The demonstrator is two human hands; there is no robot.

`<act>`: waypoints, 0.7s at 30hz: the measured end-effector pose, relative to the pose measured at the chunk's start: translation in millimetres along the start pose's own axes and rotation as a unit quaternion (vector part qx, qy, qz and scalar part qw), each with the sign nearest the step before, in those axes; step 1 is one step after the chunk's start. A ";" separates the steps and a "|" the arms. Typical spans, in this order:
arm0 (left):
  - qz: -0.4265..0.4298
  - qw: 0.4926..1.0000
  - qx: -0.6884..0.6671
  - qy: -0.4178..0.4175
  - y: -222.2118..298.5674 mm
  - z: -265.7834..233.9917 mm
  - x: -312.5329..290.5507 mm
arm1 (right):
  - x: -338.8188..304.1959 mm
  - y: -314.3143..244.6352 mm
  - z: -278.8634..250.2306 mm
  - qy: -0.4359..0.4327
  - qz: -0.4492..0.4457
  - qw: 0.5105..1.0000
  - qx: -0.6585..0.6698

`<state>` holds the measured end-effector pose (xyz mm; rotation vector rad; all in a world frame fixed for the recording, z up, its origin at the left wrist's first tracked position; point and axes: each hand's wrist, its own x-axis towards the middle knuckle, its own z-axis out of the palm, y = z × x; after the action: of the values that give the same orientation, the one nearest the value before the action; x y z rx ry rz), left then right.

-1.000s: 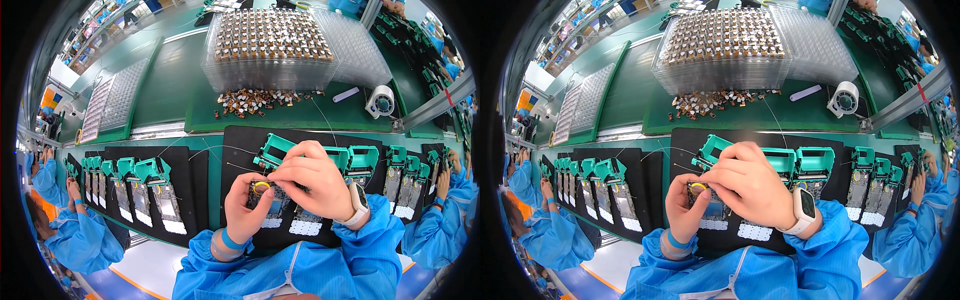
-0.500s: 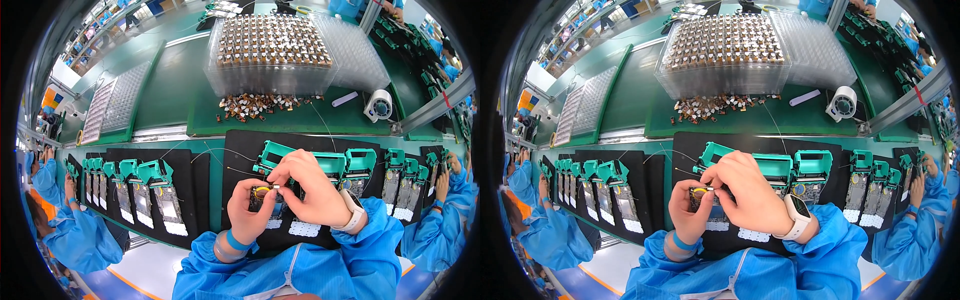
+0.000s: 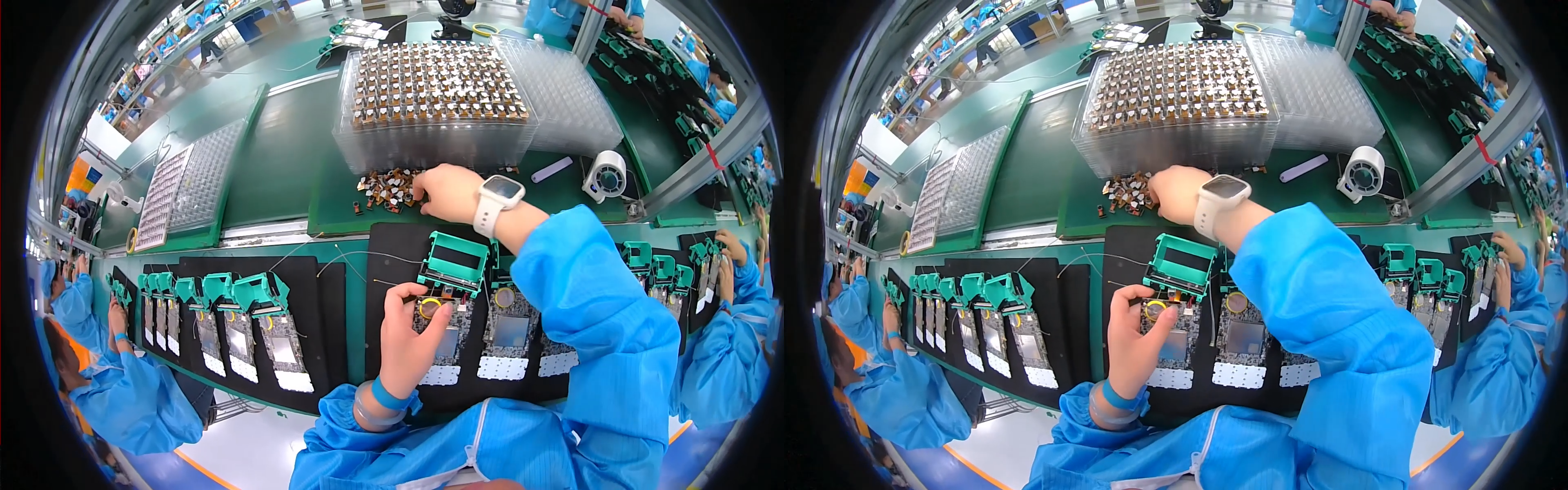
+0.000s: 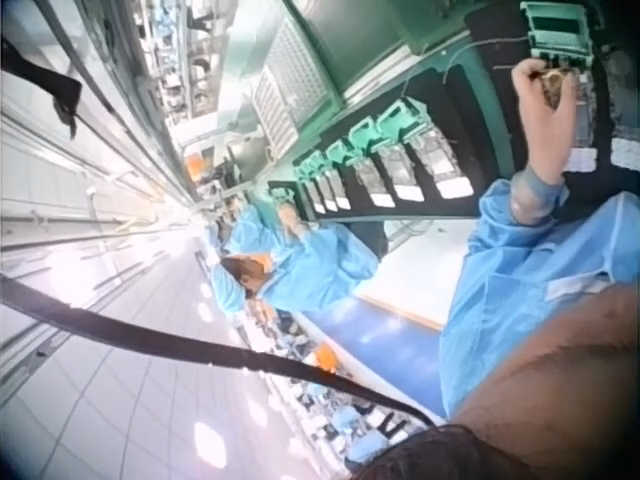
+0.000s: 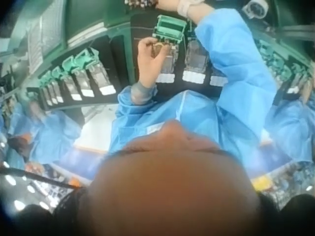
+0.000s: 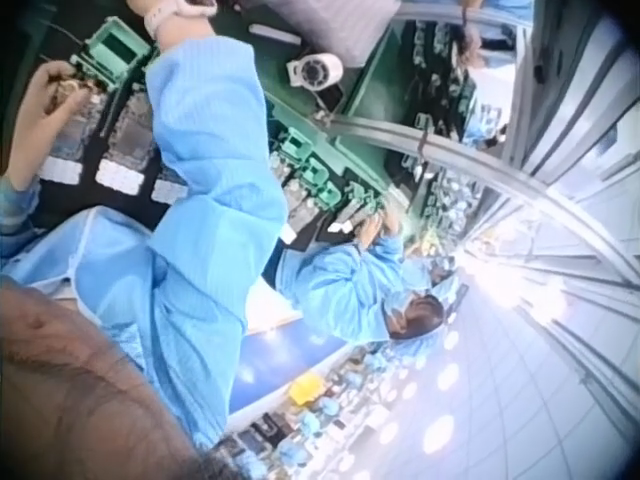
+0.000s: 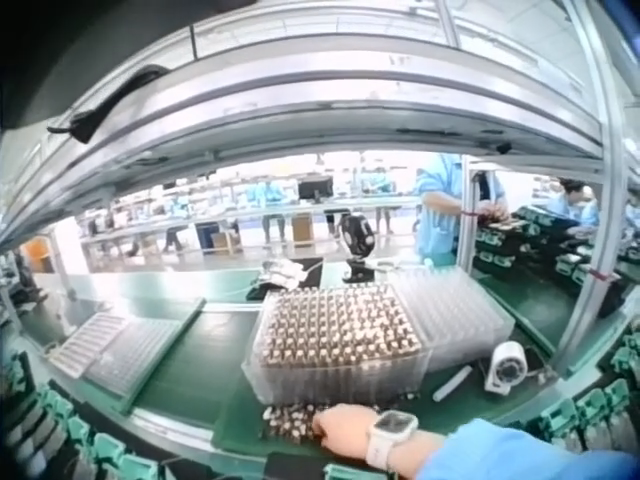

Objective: The person assembles small electronic components by hand, attaching a circuit board, a battery, and connector wires onto a plastic frame from a component tray.

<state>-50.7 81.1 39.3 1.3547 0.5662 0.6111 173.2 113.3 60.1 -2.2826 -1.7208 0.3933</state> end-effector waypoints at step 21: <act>0.169 0.857 0.482 -0.064 8.4 68.3 -18.5 | -168.9 -9.3 -43.8 0.243 -0.094 0.921 0.289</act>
<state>-17.6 20.5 57.0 2.4687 0.5442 0.5159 136.3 -48.6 114.5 -1.6038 -1.3255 0.2253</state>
